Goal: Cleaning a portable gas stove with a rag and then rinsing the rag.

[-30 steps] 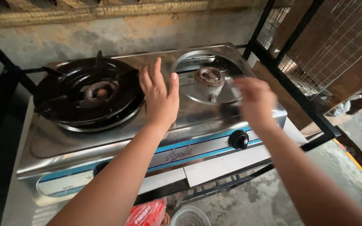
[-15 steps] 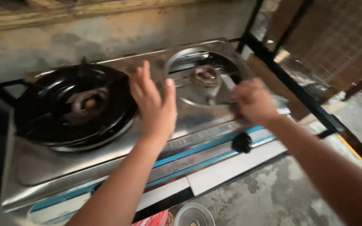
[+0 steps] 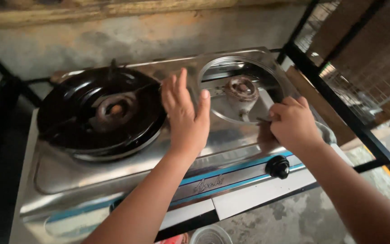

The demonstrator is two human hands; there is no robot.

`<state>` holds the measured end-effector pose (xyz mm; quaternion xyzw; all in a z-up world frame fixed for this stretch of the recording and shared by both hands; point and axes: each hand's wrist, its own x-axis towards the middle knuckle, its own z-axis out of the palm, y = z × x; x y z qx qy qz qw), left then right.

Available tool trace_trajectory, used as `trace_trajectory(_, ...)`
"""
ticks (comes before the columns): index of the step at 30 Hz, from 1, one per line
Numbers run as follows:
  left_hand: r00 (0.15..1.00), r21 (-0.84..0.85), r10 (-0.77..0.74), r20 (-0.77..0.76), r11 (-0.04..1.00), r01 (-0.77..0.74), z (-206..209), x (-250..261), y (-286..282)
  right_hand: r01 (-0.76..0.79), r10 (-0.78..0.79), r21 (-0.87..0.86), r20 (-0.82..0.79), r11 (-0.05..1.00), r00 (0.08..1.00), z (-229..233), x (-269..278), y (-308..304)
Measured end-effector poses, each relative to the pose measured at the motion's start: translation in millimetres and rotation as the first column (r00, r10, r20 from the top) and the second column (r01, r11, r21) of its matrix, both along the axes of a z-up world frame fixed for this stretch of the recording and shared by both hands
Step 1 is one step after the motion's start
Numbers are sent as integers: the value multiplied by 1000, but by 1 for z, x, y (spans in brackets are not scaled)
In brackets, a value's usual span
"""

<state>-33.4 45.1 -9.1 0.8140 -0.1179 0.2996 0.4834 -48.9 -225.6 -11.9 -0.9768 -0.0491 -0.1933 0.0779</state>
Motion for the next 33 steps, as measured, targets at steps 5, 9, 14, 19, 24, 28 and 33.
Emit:
trace_trajectory(5,1000,0,23,18,1000,-23,0,-1,1,45,-62,-202,-81,978,995,1,48,-40)
trace_trajectory(9,1000,24,-10,-12,1000,10,3,-2,1,73,-184,-458,-203,886,962,1,98,-60)
trace_trajectory(14,1000,27,9,18,1000,-9,-3,1,0,149,-169,-122,-171,981,971,-8,116,-59)
trace_trajectory(19,999,41,-5,34,999,3,-3,4,2,95,-97,72,15,993,995,-25,52,-37)
trace_trajectory(24,999,81,38,15,996,-39,-4,4,-1,260,-256,212,-46,942,966,-12,-57,11)
trace_trajectory(28,999,96,24,-36,995,-20,-3,3,-2,99,-114,255,46,962,992,-22,-85,38)
trace_trajectory(33,999,130,33,5,991,-33,-10,7,1,215,-191,62,-275,975,942,13,-60,30)
